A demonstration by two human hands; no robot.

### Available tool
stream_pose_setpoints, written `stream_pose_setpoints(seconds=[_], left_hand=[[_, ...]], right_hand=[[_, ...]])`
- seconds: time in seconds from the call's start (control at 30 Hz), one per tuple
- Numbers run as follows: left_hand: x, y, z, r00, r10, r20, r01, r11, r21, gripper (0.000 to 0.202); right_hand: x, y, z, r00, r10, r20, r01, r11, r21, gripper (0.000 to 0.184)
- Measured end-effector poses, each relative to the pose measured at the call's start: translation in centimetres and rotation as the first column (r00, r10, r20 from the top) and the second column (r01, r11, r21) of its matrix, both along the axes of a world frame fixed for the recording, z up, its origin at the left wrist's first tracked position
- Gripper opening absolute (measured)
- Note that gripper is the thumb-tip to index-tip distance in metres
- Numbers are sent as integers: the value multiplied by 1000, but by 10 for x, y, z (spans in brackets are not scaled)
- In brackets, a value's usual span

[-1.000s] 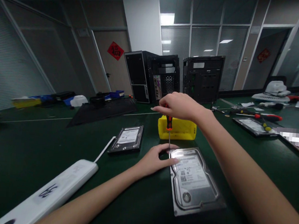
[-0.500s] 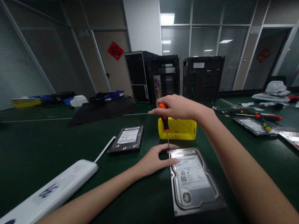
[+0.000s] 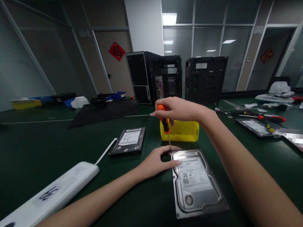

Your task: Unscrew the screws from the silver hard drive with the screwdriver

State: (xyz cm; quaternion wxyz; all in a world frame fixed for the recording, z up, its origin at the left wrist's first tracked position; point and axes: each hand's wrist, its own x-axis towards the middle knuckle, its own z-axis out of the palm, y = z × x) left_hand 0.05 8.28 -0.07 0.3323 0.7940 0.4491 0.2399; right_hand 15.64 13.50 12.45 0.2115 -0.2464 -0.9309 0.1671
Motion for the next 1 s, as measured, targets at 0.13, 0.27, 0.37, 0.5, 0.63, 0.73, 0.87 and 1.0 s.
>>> stream_pose_setpoints(seconds=[0.13,0.27,0.37,0.5,0.63,0.73,0.87,1.0], left_hand=[[0,-1,1,1000,0,4,0,1000,0,48],[-1,1,-1,1000,-2,4,2,1000,4,47],[0,1,-1,1000,-13,6,12,1000,22,46],[0,1,-2,1000,-5,-2,5,1000,28,46],[-1,2,-2,1000,-10,4,10,1000,25,46],[-1,2,-2,1000,-18,10,18,1000,21,46],[-1,2,-1,1000,-23,19,23,1000,13,45],[-1,2,-1,1000,-19,13,19,1000,9,45]], right_hand=[[0,1,-1,1000,-1,-8,1,1000,2,29],[1,3,-2,1000,-7,-8,7,1000,-20,33],[0,3,-2,999,-39,1,39,999,-4,34],[1,4,-2,995,-97,33,97,995,10,36],[1,3,-1,992,-117,54,116,993,32,32],[0,1,0,994,-96,44,94,995,37,30],[0,-2,2,999,-22,24,21,999,26,28],[3,-2,2,1000,-4,12,4,999,44,26]])
